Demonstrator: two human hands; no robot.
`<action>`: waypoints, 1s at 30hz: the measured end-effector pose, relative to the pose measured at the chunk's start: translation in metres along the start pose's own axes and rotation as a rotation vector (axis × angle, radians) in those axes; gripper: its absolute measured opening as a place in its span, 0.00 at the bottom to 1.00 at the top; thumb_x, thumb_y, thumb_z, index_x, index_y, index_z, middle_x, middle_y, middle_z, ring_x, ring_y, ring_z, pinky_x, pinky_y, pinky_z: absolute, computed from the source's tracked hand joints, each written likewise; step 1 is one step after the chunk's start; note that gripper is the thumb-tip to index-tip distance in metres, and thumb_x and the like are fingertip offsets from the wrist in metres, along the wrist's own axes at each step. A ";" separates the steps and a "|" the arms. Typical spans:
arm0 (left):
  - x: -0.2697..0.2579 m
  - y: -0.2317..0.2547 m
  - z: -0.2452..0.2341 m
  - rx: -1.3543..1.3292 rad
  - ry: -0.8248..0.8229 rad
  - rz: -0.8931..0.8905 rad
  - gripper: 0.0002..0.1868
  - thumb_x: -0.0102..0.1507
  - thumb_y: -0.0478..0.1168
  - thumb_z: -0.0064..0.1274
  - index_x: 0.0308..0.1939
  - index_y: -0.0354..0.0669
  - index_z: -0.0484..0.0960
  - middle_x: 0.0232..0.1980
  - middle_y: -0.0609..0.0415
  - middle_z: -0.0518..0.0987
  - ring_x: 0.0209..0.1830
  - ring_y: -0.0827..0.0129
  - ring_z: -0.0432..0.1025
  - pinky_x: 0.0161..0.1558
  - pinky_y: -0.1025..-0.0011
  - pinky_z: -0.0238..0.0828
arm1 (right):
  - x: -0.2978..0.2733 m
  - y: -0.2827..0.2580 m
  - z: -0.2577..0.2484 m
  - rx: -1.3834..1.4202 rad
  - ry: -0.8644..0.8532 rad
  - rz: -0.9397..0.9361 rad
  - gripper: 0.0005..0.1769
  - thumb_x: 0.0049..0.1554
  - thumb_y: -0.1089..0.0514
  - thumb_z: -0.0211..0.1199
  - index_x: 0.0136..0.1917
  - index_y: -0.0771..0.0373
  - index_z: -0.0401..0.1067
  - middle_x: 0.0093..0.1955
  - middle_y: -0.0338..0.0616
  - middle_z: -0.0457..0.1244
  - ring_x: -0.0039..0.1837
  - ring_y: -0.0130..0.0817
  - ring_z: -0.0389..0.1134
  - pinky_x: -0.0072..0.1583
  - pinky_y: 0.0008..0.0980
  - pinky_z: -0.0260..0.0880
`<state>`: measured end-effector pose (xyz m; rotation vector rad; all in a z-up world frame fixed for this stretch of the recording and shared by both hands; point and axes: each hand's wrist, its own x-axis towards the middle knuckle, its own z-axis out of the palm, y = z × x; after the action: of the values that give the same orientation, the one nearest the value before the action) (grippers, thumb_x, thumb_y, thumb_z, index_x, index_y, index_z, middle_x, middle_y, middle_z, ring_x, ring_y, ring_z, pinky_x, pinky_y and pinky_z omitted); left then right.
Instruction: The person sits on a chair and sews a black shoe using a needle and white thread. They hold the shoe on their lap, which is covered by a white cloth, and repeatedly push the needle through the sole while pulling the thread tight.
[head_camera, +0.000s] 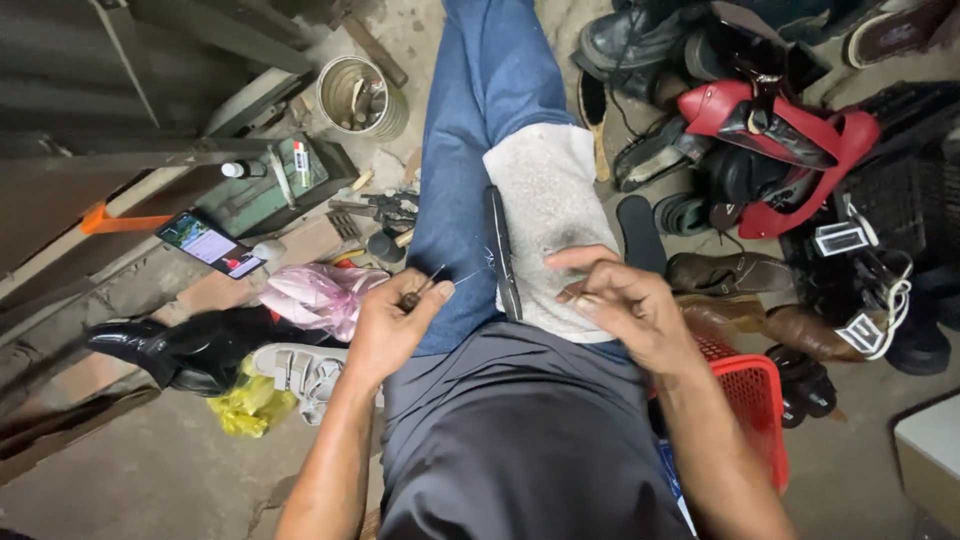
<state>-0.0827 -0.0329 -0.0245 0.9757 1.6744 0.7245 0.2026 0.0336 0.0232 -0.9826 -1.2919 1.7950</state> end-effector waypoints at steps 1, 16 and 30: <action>0.001 0.006 0.006 -0.001 0.007 0.004 0.13 0.63 0.40 0.63 0.24 0.45 0.82 0.17 0.61 0.74 0.24 0.76 0.65 0.27 0.75 0.65 | 0.001 0.006 0.006 -0.002 -0.006 -0.005 0.10 0.59 0.61 0.60 0.37 0.66 0.71 0.62 0.62 0.67 0.52 0.36 0.70 0.52 0.37 0.71; -0.003 0.025 0.027 -0.146 -0.174 0.144 0.10 0.62 0.34 0.56 0.24 0.41 0.80 0.15 0.56 0.68 0.21 0.71 0.63 0.24 0.72 0.62 | 0.006 0.026 0.046 -0.919 0.011 -0.087 0.34 0.57 0.46 0.70 0.67 0.71 0.67 0.46 0.55 0.63 0.51 0.56 0.68 0.51 0.51 0.70; 0.006 0.058 0.038 0.333 0.039 0.171 0.11 0.62 0.45 0.61 0.37 0.41 0.86 0.33 0.43 0.83 0.38 0.41 0.79 0.36 0.50 0.74 | -0.004 0.024 0.029 -0.783 0.117 -0.045 0.14 0.53 0.53 0.75 0.45 0.62 0.74 0.28 0.40 0.59 0.33 0.43 0.65 0.38 0.41 0.67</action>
<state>-0.0319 0.0006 0.0099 1.3589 1.7958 0.5873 0.1762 0.0116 0.0074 -1.4176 -1.9691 1.1599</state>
